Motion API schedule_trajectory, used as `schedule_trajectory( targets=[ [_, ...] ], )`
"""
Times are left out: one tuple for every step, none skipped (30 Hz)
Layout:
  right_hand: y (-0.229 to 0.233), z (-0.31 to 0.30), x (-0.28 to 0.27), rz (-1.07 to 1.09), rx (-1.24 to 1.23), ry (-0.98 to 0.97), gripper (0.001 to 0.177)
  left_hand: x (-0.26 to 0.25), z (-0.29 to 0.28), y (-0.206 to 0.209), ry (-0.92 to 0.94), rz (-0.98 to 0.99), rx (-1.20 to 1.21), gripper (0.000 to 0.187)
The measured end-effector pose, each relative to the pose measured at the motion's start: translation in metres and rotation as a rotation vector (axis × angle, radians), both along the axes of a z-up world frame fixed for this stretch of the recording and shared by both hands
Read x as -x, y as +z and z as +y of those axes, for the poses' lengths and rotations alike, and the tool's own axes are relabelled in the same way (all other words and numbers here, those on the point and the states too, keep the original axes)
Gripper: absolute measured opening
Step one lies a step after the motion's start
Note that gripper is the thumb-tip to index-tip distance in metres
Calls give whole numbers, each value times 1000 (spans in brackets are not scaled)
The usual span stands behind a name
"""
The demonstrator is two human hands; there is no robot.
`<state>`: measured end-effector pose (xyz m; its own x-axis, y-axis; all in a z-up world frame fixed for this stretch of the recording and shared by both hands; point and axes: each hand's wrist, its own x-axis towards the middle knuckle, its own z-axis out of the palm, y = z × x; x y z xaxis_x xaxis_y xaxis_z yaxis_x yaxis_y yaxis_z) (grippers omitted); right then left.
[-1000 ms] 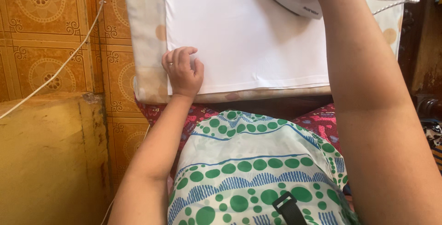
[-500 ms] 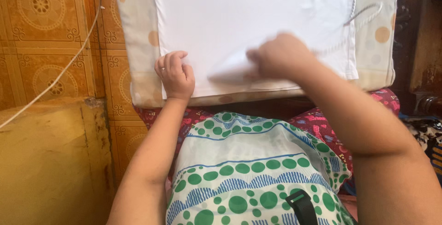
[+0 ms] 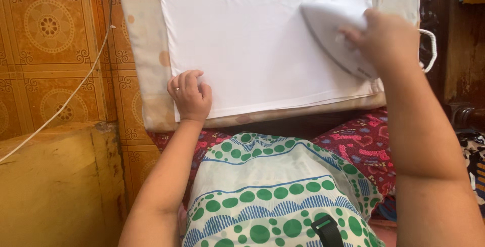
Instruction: The person irons a white shirt on a padded board using a steam iron and then folds it by hand into a neat rectangle.
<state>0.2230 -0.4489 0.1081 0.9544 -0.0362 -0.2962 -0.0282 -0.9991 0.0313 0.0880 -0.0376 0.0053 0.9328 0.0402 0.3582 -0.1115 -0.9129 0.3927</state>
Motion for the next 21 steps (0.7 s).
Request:
schedule_trajectory(
  targets=[
    [-2, -6, -13, -8, -5, -48, 61, 1, 0, 0, 1, -1, 2, 26],
    [-2, -11, -24, -9, -3, -47, 61, 1, 0, -1, 3, 14, 3, 26],
    [-2, -14, -34, -55, -83, -55, 57, 1, 0, -1, 8, 29, 3, 27],
    [0, -14, -40, -101, -163, -63, 53, 1, -1, -1, 10, 28, 5, 27],
    [2, -10, -46, -102, -164, -59, 53, 0, -1, -1, 7, 25, -1, 26],
    [4, -4, -51, -35, -259, -73, 51, 0, -1, -2, 4, 22, -7, 26],
    [5, 7, -55, 30, -355, -88, 50, -1, -1, -1, 7, 19, -9, 26],
    [5, 22, -57, 30, -337, -17, 53, -1, -2, -1, 15, 20, -6, 26],
    [3, 41, -56, 30, -318, 53, 56, -2, -3, -1, 22, 22, -3, 25],
    [2, 63, -55, -31, -304, 156, 57, -3, -2, -1, 23, 20, -4, 25],
    [0, 86, -52, -86, -289, 258, 58, -2, -2, -1, 26, 28, -11, 25],
    [-1, 110, -53, -21, -266, 283, 57, -1, -2, -2, 29, 36, -18, 25],
    [-2, 135, -54, 44, -244, 305, 57, 0, -2, -2, 26, 39, -19, 25],
    [-3, 160, -53, 14, -283, 338, 56, 1, 0, -2, 21, 62, 3, 26],
    [-3, 182, -54, -20, -319, 368, 55, 0, 0, -2, 13, 80, 27, 26],
    [-3, 202, -55, -49, -343, 389, 53, 0, 1, -2, 8, 79, 27, 26],
    [-4, 214, -57, -78, -364, 409, 52, 1, 0, -3, 29, 80, 15, 26],
    [-5, 216, -61, -79, -361, 404, 52, 0, -2, -3, 51, 80, 3, 26],
    [-8, 218, -65, -80, -377, 401, 51, 0, -1, -4, 44, 82, 3, 26],
    [-12, 217, -71, -81, -392, 397, 50, 0, -1, -4, 41, 88, 2, 27],
    [-17, 208, -78, -78, -392, 390, 50, 0, 0, -5, 38, 96, 1, 29]
  ],
)
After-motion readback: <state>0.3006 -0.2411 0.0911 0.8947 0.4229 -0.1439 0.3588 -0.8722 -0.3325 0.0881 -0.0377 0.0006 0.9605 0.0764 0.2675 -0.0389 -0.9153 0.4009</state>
